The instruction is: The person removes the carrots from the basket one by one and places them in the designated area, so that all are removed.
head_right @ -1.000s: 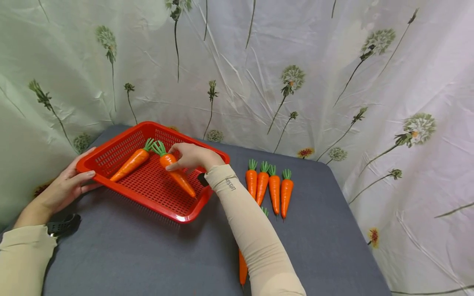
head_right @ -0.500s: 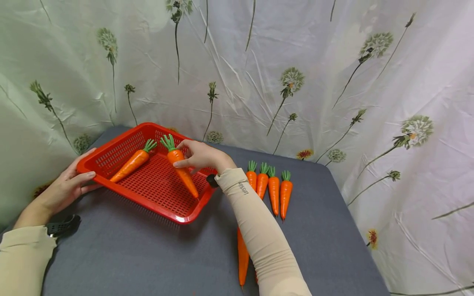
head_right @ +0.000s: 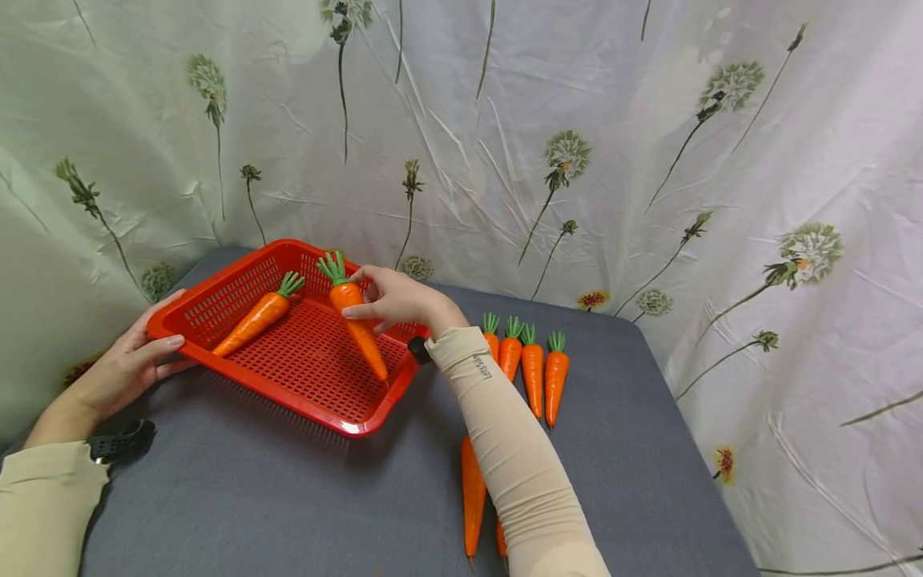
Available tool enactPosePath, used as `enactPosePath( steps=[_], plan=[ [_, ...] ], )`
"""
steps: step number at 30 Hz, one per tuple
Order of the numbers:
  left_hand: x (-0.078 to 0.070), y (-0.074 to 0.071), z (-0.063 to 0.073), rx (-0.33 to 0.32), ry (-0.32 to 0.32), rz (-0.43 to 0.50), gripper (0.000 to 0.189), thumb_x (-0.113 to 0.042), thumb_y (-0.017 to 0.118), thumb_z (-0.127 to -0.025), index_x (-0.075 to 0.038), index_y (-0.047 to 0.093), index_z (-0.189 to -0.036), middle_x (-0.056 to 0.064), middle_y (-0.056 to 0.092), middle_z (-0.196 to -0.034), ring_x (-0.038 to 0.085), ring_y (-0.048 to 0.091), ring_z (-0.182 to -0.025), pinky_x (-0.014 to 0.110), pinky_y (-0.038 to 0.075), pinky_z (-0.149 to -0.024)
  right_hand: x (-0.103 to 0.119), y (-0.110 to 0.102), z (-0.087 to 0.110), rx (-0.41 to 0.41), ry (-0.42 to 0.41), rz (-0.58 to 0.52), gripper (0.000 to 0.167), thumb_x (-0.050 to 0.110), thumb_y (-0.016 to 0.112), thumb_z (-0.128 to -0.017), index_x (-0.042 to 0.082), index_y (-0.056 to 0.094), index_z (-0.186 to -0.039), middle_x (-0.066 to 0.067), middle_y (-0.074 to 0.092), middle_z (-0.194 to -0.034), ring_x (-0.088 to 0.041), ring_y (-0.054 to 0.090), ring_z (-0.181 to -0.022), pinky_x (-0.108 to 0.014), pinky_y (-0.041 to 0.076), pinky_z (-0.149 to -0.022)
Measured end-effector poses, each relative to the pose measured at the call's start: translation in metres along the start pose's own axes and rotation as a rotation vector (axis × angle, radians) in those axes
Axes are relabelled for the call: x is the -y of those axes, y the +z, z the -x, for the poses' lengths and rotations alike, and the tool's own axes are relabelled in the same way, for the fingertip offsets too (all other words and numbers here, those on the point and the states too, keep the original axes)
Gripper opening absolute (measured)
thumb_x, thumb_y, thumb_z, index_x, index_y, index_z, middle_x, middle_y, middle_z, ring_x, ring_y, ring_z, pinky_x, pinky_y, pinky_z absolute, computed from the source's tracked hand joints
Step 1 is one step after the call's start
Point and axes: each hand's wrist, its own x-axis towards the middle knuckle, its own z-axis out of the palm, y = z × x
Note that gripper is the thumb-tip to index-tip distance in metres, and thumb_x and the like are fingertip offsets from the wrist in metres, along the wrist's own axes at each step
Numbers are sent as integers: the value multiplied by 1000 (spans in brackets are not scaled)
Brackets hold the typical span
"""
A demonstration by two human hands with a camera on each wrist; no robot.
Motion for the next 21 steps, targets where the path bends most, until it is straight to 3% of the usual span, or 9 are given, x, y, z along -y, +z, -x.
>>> enactPosePath(
  steps=[12,21],
  plan=[
    [0,1,0,9,11,-16,78,-6,46,-112,-28,5,-175,1,26,-169,-10,58,-127,19,61,-91,-6,-9,10,-28,-31,34,55,23,73,-104,8,49,-152,-12,56,-112,-24,68,-81,-57,62,-95],
    [1,1,0,-8,-9,-53,78,-11,49,-112,-31,5,-174,2,23,-170,-11,57,-126,19,61,-91,-12,-13,22,-40,2,35,59,24,73,-104,9,47,-155,-15,55,-118,-33,72,-86,-51,64,-93]
  ],
)
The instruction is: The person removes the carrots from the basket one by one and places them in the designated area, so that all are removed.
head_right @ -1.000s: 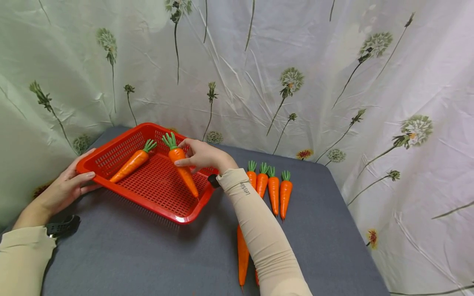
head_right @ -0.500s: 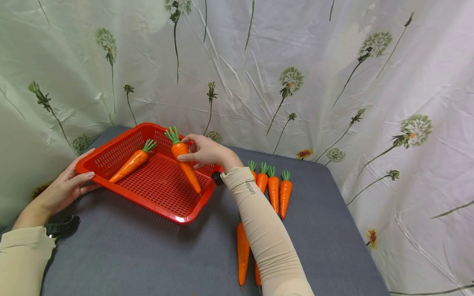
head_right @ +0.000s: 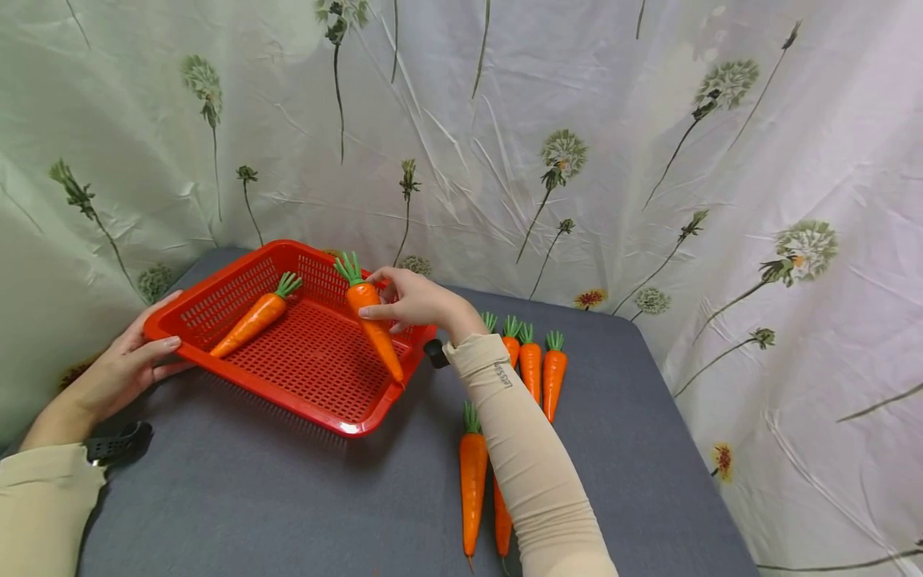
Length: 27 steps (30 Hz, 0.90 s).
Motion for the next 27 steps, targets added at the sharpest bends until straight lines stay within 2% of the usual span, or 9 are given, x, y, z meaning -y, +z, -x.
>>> enactPosePath(
  steps=[5,8,20,23,27],
  plan=[
    [1,-1,0,2,0,6,78,-11,48,-113,-31,6,-174,1,24,-170,-11,57,-126,18,61,-90,-7,-1,6,4,14,-5,60,25,74,-104,11,47,-156,-14,55,-119,-26,72,-88,-40,66,-87],
    [1,0,0,2,2,12,77,-10,47,-113,-31,6,-174,0,26,-169,-11,57,-126,18,61,-90,-12,-1,10,9,11,-18,59,25,73,-104,10,47,-155,-14,54,-120,-25,72,-91,-38,66,-86],
    [-1,0,0,-14,-5,10,78,-9,47,-113,-29,4,-175,-1,27,-167,-11,57,-124,18,61,-89,-23,-1,30,-6,7,-49,61,26,72,-105,10,45,-157,-16,58,-128,-26,74,-90,-39,67,-84],
    [-1,0,-1,-20,-10,-1,78,-10,47,-113,-28,3,-175,0,27,-167,-11,57,-124,18,61,-88,-27,-1,35,-15,-1,-46,61,25,72,-105,9,45,-157,-17,61,-126,-26,74,-87,-42,66,-85],
    [0,0,-1,-13,-6,15,78,-10,47,-113,-28,3,-175,1,26,-168,-10,57,-124,18,61,-88,-32,0,42,-28,-1,-61,61,24,71,-105,9,44,-158,-17,61,-127,-25,73,-92,-49,65,-91]
  ],
)
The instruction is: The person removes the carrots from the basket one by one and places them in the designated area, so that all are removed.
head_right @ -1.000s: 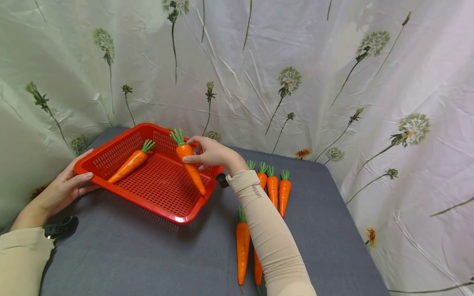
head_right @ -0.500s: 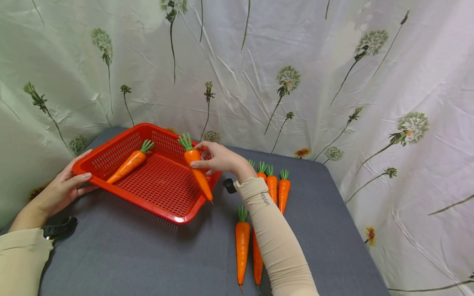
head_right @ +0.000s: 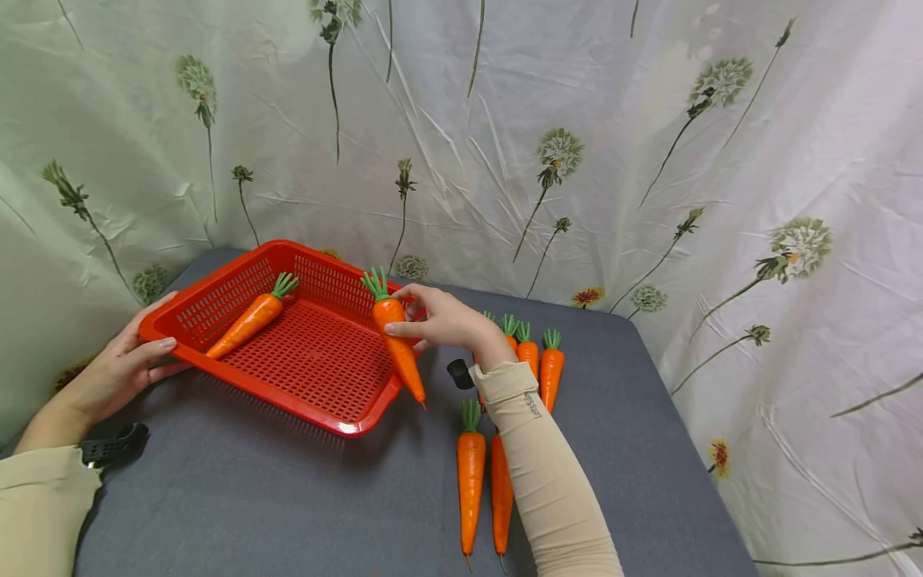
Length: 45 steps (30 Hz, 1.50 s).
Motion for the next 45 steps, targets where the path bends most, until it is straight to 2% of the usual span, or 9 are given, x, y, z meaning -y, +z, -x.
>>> enactPosePath(
  steps=[6,12,17,26,36,39,43,45],
  plan=[
    [1,1,-1,6,1,5,78,-9,47,-113,-29,4,-175,0,26,-168,-10,57,-124,18,61,-89,-10,0,12,-15,18,-32,60,23,72,-105,12,46,-157,-16,60,-130,-27,70,-102,-52,65,-93],
    [1,-1,-1,4,-1,4,78,-10,47,-113,-31,4,-174,1,25,-169,-11,57,-124,18,60,-89,-18,-2,26,-34,0,-54,57,24,71,-105,13,48,-156,-14,61,-128,-26,69,-107,-43,66,-88],
    [2,-1,-1,2,-9,5,78,-10,47,-113,-31,3,-174,2,23,-170,-11,57,-124,18,60,-89,-25,-2,37,-57,-2,-62,57,24,71,-105,13,48,-156,-14,59,-125,-25,68,-104,-41,66,-87],
    [2,-1,0,5,-1,23,78,-10,47,-113,-30,3,-175,2,24,-169,-11,57,-124,18,60,-88,-37,-1,56,-95,16,-76,55,23,71,-105,14,49,-155,-15,57,-124,-26,67,-101,-51,65,-91],
    [1,-2,-1,2,-4,28,79,-10,46,-113,-30,3,-175,0,25,-168,-11,58,-123,18,61,-88,-56,0,79,-148,60,-102,57,25,73,-104,9,49,-154,-17,56,-127,-23,70,-101,-43,66,-87],
    [2,-2,-1,4,-3,40,79,-9,46,-112,-29,2,-175,-1,26,-167,-10,58,-124,18,61,-87,-59,0,87,-156,64,-112,57,25,73,-104,10,49,-154,-18,57,-127,-24,69,-101,-46,65,-89],
    [2,-2,-1,7,-4,35,78,-9,46,-112,-30,3,-175,-3,28,-166,-10,59,-124,18,61,-88,-64,0,96,-170,73,-138,56,24,73,-104,10,49,-153,-17,56,-128,-25,69,-101,-56,64,-91],
    [2,-2,-1,9,-4,29,79,-10,46,-112,-30,3,-175,-3,29,-165,-10,59,-124,18,61,-88,-67,0,101,-181,87,-142,57,25,73,-104,11,49,-154,-17,57,-128,-24,69,-101,-56,64,-91]
  ],
)
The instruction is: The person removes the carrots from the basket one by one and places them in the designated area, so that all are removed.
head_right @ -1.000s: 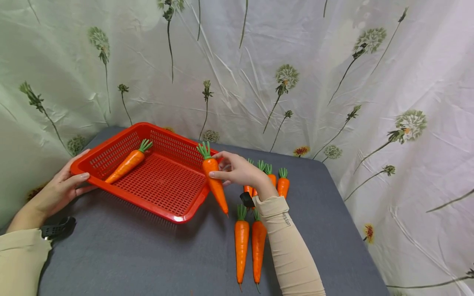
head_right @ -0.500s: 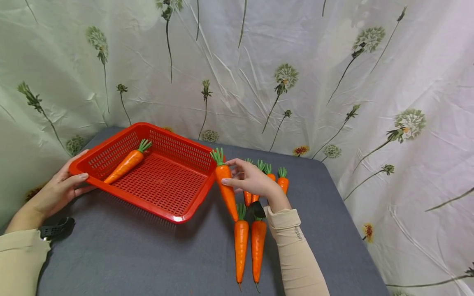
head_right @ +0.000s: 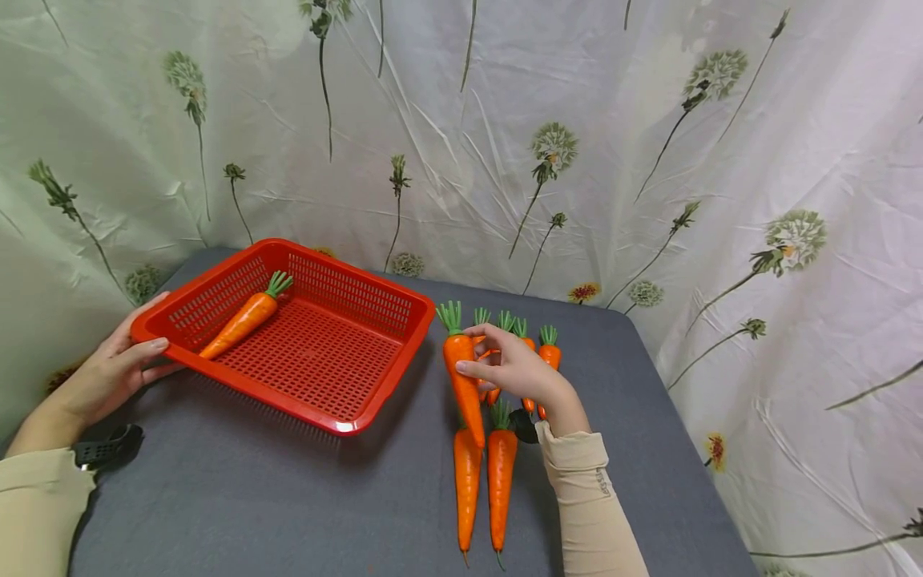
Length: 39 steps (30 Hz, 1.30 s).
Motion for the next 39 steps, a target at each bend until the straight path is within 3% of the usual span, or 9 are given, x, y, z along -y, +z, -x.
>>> enactPosePath(
  steps=[6,17,24,39],
  plan=[
    [1,0,0,11,5,2,78,-10,46,-112,-31,3,-175,-2,27,-167,-9,59,-125,19,61,-89,-12,-3,16,-23,17,13,62,28,72,-105,9,45,-157,-18,56,-130,-25,68,-99,-41,64,-87],
    [3,-2,0,6,2,0,79,-10,47,-112,-31,3,-175,-1,23,-170,-10,58,-124,18,61,-89,-30,-4,38,-53,42,7,62,27,72,-105,3,44,-155,-16,49,-116,-30,63,-87,-33,55,-66],
    [4,-2,-2,8,5,25,79,-8,46,-112,-31,3,-175,-2,25,-168,-10,59,-124,19,61,-88,-40,-4,52,-90,44,9,63,25,74,-103,1,45,-154,-18,53,-117,-23,66,-92,-39,64,-82],
    [4,-3,-2,29,31,68,77,-6,43,-112,-30,4,-175,-4,28,-166,-8,60,-125,20,62,-89,-55,-1,79,-121,107,-7,65,26,73,-104,2,43,-157,-20,56,-118,-25,67,-96,-42,64,-82]
  ],
)
